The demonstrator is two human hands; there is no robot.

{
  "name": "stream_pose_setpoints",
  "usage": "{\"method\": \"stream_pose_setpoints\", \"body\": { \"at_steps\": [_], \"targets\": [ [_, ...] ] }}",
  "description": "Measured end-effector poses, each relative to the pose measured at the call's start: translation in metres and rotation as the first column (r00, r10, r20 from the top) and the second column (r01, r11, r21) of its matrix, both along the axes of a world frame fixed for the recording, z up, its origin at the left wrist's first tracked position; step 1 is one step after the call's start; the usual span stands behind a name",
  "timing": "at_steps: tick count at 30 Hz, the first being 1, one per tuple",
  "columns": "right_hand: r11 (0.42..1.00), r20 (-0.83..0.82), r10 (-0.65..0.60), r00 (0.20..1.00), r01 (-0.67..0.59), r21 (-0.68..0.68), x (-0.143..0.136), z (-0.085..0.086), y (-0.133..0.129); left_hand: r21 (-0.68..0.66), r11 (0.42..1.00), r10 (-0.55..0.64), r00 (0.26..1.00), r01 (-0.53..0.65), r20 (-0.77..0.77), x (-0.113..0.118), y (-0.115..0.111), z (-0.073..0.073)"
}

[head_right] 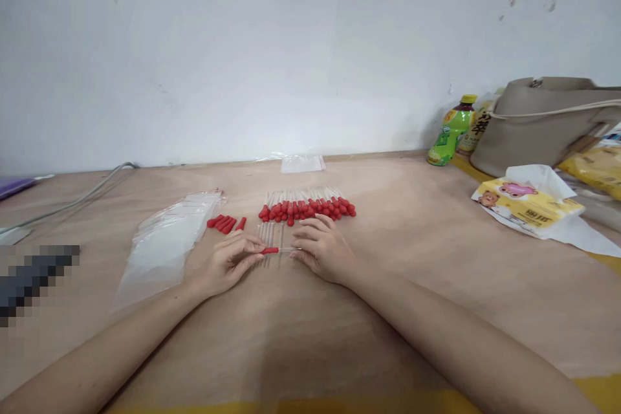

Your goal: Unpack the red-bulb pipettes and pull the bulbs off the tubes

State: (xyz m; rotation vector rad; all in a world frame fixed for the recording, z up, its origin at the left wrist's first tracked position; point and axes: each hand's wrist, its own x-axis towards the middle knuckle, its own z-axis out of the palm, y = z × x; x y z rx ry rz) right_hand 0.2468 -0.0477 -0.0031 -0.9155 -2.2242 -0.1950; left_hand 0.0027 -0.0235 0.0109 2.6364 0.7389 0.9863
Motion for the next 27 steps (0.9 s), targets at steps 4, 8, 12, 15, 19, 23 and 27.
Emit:
{"method": "stream_pose_setpoints", "body": {
  "at_steps": [4,8,12,15,19,23,27],
  "targets": [
    [1.000,-0.009,0.026,1.000,-0.026,-0.011,-0.001,-0.002,0.001,0.092,0.995,0.043,0.997,-0.037,-0.065,0.006,-0.004,0.003],
    [0.998,-0.031,0.057,0.998,-0.057,0.010,-0.002,-0.004,0.002,0.205,0.979,0.045,0.994,-0.024,-0.100,0.018,-0.005,0.002],
    [0.997,-0.033,0.072,0.997,-0.073,-0.016,-0.003,-0.003,0.001,0.287,0.958,0.047,0.997,-0.029,-0.058,0.025,-0.005,0.000],
    [0.992,-0.041,0.119,0.992,-0.120,-0.033,-0.006,-0.004,0.002,0.319,0.947,0.039,0.998,-0.025,-0.039,0.026,-0.005,-0.002],
    [0.981,-0.076,0.184,0.980,-0.188,-0.051,-0.009,-0.009,0.004,0.355,0.935,0.016,0.999,-0.005,-0.030,0.026,-0.004,-0.004],
    [0.971,-0.110,0.228,0.967,-0.234,-0.045,-0.011,-0.011,0.002,0.386,0.922,0.001,0.999,0.018,-0.049,0.026,-0.003,-0.005],
    [0.965,-0.115,0.261,0.959,-0.262,0.002,-0.011,-0.011,0.000,0.383,0.923,-0.019,0.996,0.051,-0.086,0.027,-0.006,-0.001]
  ]
}}
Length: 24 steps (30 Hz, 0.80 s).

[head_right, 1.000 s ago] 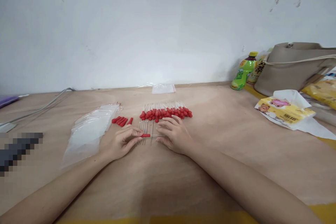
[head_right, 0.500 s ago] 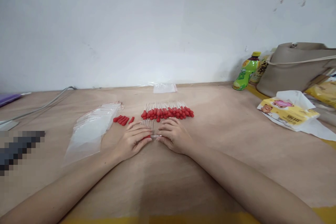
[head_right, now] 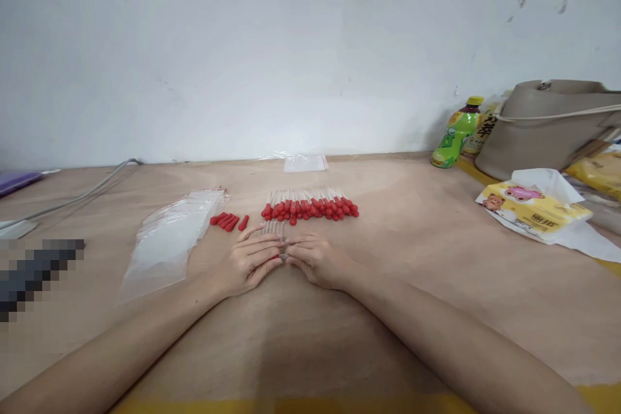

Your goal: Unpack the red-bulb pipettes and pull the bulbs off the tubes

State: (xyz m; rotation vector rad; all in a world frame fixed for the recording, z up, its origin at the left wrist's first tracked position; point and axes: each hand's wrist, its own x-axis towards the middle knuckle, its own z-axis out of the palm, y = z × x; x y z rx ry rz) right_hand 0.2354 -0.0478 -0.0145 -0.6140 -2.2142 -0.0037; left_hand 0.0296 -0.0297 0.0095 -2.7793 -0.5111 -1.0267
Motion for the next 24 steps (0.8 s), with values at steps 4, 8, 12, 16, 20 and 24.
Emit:
{"method": "stream_pose_setpoints", "body": {
  "at_steps": [4,8,12,16,20,24],
  "targets": [
    [1.000,0.036,-0.008,0.999,0.007,0.028,0.001,0.000,-0.003,-0.070,0.998,0.000,0.999,-0.003,-0.036,-0.001,-0.004,0.004],
    [0.998,0.078,-0.008,0.997,0.004,0.055,0.002,0.000,-0.006,-0.114,0.993,-0.021,0.998,0.015,-0.054,-0.002,-0.005,0.005],
    [0.990,0.104,-0.027,0.994,0.011,0.144,0.003,0.003,-0.008,-0.184,0.983,-0.024,0.996,0.008,-0.087,-0.005,-0.006,0.005],
    [0.975,0.103,-0.036,0.994,0.013,0.220,0.003,0.008,-0.010,-0.228,0.974,-0.021,0.993,-0.006,-0.118,-0.007,-0.007,0.006],
    [0.964,0.103,-0.039,0.994,0.011,0.265,0.005,0.010,-0.014,-0.206,0.979,-0.040,0.991,0.013,-0.128,-0.010,-0.008,0.005],
    [0.967,0.071,-0.062,0.996,0.042,0.251,0.019,0.007,-0.011,-0.179,0.984,-0.010,0.996,-0.007,-0.091,-0.020,-0.004,0.005]
  ]
}}
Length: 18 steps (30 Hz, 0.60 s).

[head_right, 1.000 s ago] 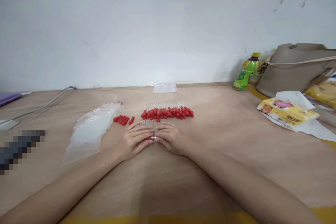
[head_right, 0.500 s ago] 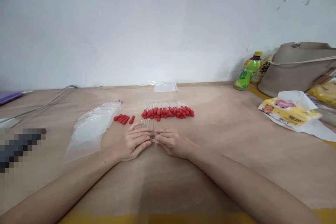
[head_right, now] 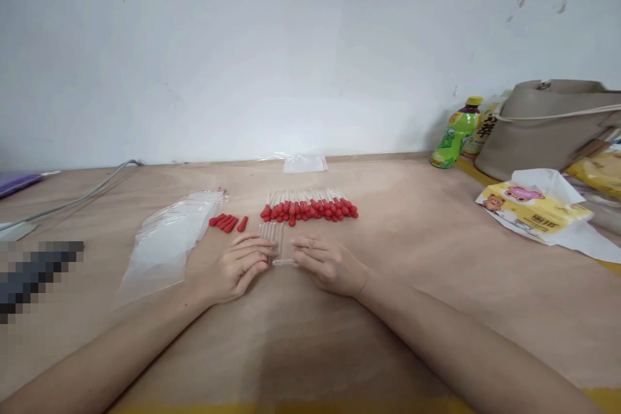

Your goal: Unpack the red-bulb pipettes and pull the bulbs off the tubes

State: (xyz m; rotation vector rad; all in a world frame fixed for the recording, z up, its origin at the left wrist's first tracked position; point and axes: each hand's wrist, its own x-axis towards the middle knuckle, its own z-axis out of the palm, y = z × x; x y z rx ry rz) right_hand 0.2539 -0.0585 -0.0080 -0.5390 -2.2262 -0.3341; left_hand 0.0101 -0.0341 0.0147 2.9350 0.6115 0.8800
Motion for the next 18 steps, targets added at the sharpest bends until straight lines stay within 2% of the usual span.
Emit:
{"method": "stream_pose_setpoints", "body": {
  "at_steps": [3,6,9,13,16,18],
  "targets": [
    [0.988,-0.108,-0.146,0.983,0.140,-0.065,0.010,-0.002,0.006,0.005,0.988,0.151,0.985,-0.152,0.080,-0.009,0.006,0.002],
    [0.951,-0.156,-0.293,0.943,0.271,-0.146,0.006,0.000,0.010,-0.048,0.942,0.335,0.928,-0.332,0.160,-0.014,0.018,0.007],
    [0.933,-0.174,-0.313,0.934,0.268,-0.241,-0.010,0.003,0.010,-0.140,0.861,0.508,0.836,-0.488,0.209,-0.023,0.035,0.017],
    [0.925,-0.216,-0.292,0.932,0.218,-0.310,-0.031,0.003,0.013,-0.249,0.711,0.700,0.694,-0.657,0.169,-0.044,0.059,0.030],
    [0.913,-0.201,-0.314,0.928,0.237,-0.332,-0.041,-0.001,0.019,-0.341,0.635,0.760,0.640,-0.693,0.113,-0.058,0.069,0.032],
    [0.901,-0.162,-0.340,0.927,0.271,-0.339,-0.046,-0.003,0.023,-0.372,0.614,0.769,0.633,-0.697,0.085,-0.064,0.072,0.029]
  ]
}}
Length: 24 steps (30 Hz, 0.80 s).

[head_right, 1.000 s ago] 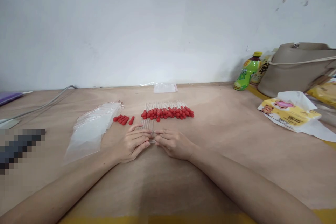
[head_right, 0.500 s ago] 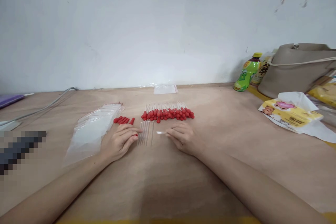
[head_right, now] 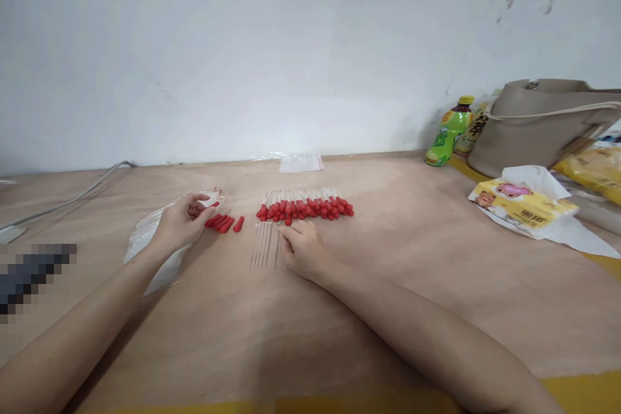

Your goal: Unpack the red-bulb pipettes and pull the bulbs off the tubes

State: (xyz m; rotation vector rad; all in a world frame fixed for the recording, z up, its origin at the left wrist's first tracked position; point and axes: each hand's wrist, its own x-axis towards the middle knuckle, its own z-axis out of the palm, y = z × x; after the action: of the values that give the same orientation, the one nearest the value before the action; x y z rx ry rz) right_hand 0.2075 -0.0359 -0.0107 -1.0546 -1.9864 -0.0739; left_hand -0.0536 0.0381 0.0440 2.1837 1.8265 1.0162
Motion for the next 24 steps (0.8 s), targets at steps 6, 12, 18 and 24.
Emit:
{"method": "stream_pose_setpoints", "body": {
  "at_steps": [6,12,18,24],
  "targets": [
    [0.999,0.157,-0.053,0.986,0.054,-0.002,-0.011,0.000,0.003,-0.069,0.998,-0.008,0.995,0.001,-0.103,-0.002,0.001,-0.005],
    [0.996,0.201,0.067,0.977,-0.054,-0.069,-0.011,0.004,0.000,0.034,0.999,-0.024,0.976,0.033,-0.218,0.003,-0.004,-0.005],
    [0.982,0.234,0.167,0.958,-0.140,-0.130,-0.007,0.010,-0.003,0.149,0.975,-0.119,0.952,0.166,-0.282,0.020,-0.017,-0.011],
    [0.979,0.224,0.180,0.958,-0.153,-0.132,0.000,0.010,-0.007,0.127,0.939,-0.256,0.897,0.319,-0.361,0.046,-0.018,-0.009]
  ]
}}
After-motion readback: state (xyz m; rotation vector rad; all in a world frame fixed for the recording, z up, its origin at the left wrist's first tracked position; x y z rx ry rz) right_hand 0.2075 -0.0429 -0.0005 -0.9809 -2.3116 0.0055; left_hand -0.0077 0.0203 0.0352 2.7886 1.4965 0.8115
